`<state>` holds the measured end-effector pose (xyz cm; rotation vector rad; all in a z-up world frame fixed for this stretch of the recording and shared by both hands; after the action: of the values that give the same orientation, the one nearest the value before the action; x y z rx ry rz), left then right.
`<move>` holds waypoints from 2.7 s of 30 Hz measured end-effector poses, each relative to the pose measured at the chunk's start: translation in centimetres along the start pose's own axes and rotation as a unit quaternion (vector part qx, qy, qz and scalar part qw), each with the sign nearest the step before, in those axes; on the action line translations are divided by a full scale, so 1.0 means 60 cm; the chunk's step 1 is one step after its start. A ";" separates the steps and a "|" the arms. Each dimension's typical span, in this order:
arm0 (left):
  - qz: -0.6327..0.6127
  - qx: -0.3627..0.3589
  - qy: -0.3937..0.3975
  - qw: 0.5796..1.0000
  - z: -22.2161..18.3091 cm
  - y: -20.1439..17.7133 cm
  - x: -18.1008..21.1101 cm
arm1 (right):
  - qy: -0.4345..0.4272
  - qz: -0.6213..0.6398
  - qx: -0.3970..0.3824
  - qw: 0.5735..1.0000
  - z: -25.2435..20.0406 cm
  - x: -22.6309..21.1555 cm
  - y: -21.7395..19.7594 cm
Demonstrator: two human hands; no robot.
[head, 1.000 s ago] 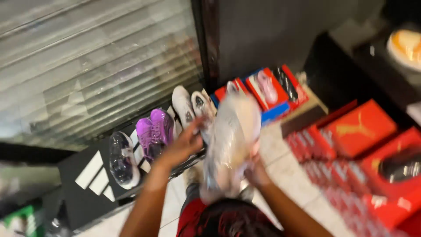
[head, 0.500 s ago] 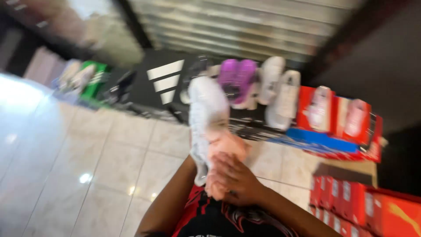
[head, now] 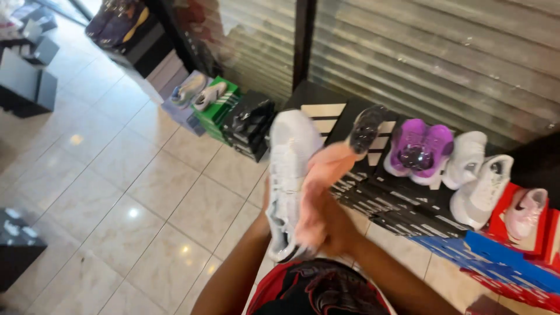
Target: Cleaning shoe boxes with a cloth and inspecting the shoes inside before restacking them.
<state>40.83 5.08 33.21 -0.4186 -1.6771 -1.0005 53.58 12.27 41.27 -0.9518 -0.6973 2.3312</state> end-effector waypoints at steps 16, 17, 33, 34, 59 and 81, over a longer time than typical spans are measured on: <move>-0.016 -0.051 0.078 0.995 -0.025 0.074 0.058 | 0.189 0.396 0.140 0.888 -0.045 0.138 -0.084; -0.011 -0.044 0.082 0.996 -0.016 0.084 0.053 | 0.133 0.204 0.140 0.960 0.018 0.049 -0.149; 0.159 0.108 0.238 0.952 0.050 0.107 0.032 | 0.060 -0.074 -0.153 0.984 0.082 0.067 -0.163; 0.166 0.106 0.247 0.949 0.052 0.101 0.032 | -0.056 -0.106 -0.114 0.986 0.072 0.036 -0.147; 0.017 0.472 0.335 0.816 -0.032 0.068 0.142 | 0.384 0.409 0.257 0.787 -0.136 0.165 -0.061; -0.084 0.201 0.296 0.930 0.003 0.095 0.085 | 0.123 0.743 -0.099 0.651 0.057 0.312 -0.026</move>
<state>42.90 7.48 40.17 0.2855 -1.3205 -0.7700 39.93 24.36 35.54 -2.5867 0.1887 3.2096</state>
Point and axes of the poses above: each hand's wrist, its own z-axis towards the middle knuckle, its own y-axis out of the palm, x = y × z, the point moved 8 cm from there along z, towards the middle knuckle, and after that the axes turned 2 degrees about x, right-handed, at the moved point
